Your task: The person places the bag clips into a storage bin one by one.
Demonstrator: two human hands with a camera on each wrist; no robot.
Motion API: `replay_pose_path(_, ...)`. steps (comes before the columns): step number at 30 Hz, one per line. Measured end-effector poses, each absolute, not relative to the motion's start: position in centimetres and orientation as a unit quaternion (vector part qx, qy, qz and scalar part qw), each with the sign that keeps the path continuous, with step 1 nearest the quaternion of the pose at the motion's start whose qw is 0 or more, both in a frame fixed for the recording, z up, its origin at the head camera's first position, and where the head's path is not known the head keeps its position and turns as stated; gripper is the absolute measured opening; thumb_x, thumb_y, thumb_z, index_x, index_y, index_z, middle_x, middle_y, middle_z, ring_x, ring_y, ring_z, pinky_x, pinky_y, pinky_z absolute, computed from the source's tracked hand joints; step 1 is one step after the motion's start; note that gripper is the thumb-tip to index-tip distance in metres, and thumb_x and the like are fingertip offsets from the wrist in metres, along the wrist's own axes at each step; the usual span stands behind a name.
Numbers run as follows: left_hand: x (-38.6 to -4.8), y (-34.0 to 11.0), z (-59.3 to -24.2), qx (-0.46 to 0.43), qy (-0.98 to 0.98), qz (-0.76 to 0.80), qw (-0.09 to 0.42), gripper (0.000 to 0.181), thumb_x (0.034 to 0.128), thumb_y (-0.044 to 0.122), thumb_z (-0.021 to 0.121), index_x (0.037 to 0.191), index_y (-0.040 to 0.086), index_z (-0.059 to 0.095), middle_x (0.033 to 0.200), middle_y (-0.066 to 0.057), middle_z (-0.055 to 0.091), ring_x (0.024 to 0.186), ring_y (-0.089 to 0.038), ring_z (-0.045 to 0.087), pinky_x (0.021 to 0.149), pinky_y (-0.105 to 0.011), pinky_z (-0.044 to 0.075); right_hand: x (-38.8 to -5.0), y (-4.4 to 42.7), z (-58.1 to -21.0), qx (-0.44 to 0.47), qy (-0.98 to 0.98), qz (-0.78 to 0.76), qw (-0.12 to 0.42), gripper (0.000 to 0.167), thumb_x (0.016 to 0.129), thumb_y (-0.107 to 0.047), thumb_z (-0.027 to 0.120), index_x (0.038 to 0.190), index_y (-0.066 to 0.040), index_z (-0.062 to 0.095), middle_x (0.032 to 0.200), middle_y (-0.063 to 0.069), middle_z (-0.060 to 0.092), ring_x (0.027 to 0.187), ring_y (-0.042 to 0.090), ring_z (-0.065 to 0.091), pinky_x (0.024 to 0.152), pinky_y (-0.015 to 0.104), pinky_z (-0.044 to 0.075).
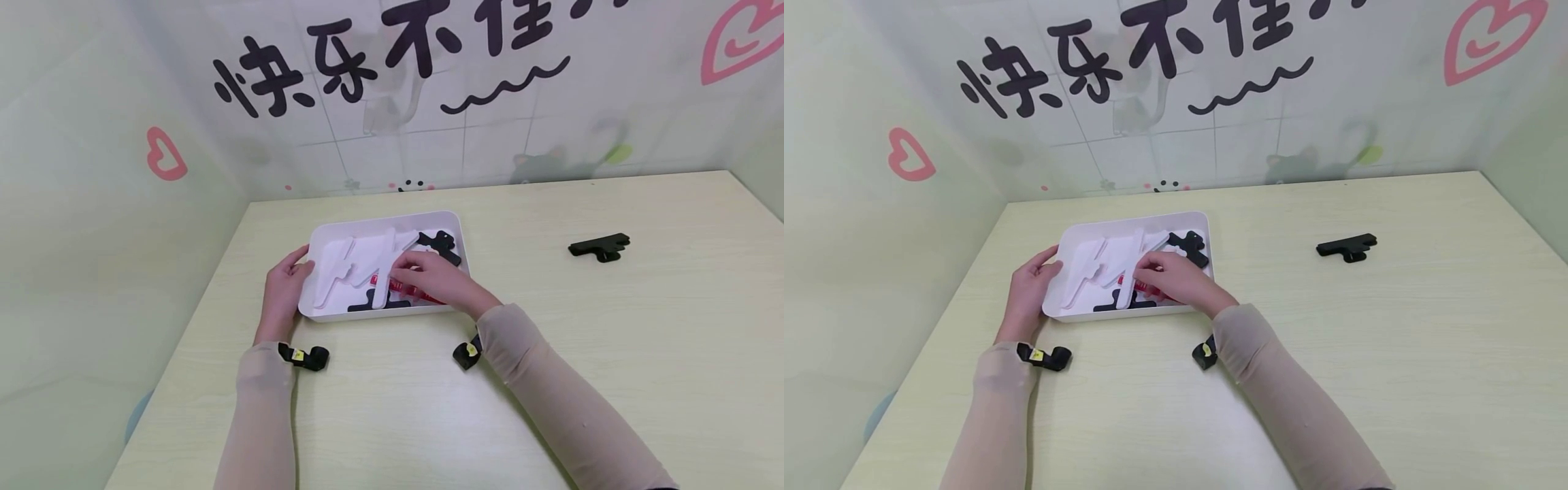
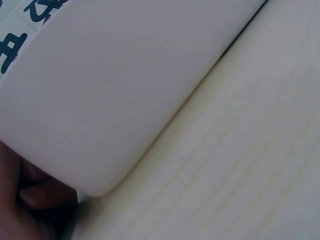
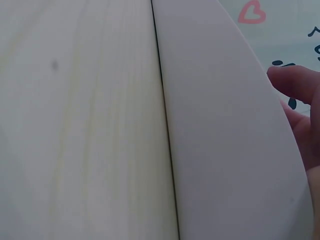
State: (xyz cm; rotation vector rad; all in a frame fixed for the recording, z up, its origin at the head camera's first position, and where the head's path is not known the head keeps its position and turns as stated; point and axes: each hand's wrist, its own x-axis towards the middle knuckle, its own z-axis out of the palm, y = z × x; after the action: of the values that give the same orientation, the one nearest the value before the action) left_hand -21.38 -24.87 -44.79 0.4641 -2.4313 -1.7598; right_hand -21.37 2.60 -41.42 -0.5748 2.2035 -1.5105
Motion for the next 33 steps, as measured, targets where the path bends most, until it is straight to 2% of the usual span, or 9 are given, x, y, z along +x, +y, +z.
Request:
replay_pose_path(7, -21.4, -24.8, -44.7, 0.153, -0.798, -0.581, 0.051, 0.041, 0.0881, 0.034, 0.055, 0.128, 0.031, 0.048, 0.092, -0.005, 0.051, 0.076, -0.015, 0.048, 0.058, -0.018, 0.044, -21.7, 2.7, -42.3, -0.240, 0.768, -0.557, 0.205, 0.021, 0.089, -0.031, 0.054, 0.103, -0.017, 0.061, 0.101, 0.003, 0.059, 0.079, 0.024, 0.060, 0.066, 0.034, 0.050)
replay_pose_path(18, -21.4, -24.8, -44.8, 0.152, -0.798, -0.581, 0.053, 0.040, 0.0883, 0.033, 0.055, 0.128, 0.031, 0.049, 0.093, -0.006, 0.051, 0.076, -0.015, 0.048, 0.059, -0.019, 0.044, -21.6, 2.6, -42.0, -0.238, 0.769, -0.551, 0.218, 0.020, 0.090, -0.026, 0.053, 0.104, -0.013, 0.060, 0.094, 0.006, 0.063, 0.077, 0.025, 0.059, 0.066, 0.034, 0.049)
replay_pose_path(21, -21.4, -24.9, -44.8, 0.153, -0.797, -0.582, 0.051, 0.040, 0.0883, 0.033, 0.055, 0.128, 0.031, 0.048, 0.094, -0.006, 0.051, 0.076, -0.015, 0.048, 0.059, -0.019, 0.045, -21.6, 2.7, -42.0, -0.239, 0.777, -0.547, 0.200, 0.019, 0.090, -0.027, 0.053, 0.102, -0.016, 0.061, 0.093, 0.004, 0.062, 0.077, 0.024, 0.059, 0.066, 0.034, 0.049)
replay_pose_path(26, -21.5, -24.9, -44.8, 0.153, -0.795, -0.585, 0.050, 0.040, 0.0883, 0.033, 0.055, 0.128, 0.031, 0.049, 0.093, -0.005, 0.051, 0.075, -0.015, 0.048, 0.057, -0.019, 0.044, -21.7, 3.1, -41.8, -0.233, 0.784, -0.553, 0.161, 0.017, 0.089, -0.031, 0.053, 0.101, -0.022, 0.062, 0.093, 0.000, 0.062, 0.085, 0.016, 0.058, 0.075, 0.033, 0.046)
replay_pose_path(29, -21.4, -24.8, -44.7, 0.153, -0.792, -0.589, 0.050, 0.040, 0.0886, 0.032, 0.055, 0.128, 0.030, 0.049, 0.092, -0.005, 0.051, 0.075, -0.014, 0.048, 0.058, -0.019, 0.044, -21.9, 3.6, -41.6, -0.224, 0.773, -0.573, 0.155, 0.017, 0.090, -0.029, 0.053, 0.102, -0.020, 0.061, 0.094, 0.001, 0.062, 0.086, 0.016, 0.057, 0.076, 0.034, 0.046)
replay_pose_path(33, -21.5, -24.9, -44.8, 0.150, -0.789, -0.593, 0.052, 0.040, 0.0885, 0.031, 0.055, 0.128, 0.030, 0.049, 0.094, -0.005, 0.051, 0.077, -0.015, 0.049, 0.060, -0.019, 0.045, -22.3, 4.3, -41.2, -0.214, 0.757, -0.600, 0.150, 0.025, 0.090, -0.029, 0.053, 0.105, -0.010, 0.059, 0.095, 0.007, 0.061, 0.083, 0.023, 0.058, 0.072, 0.035, 0.049)
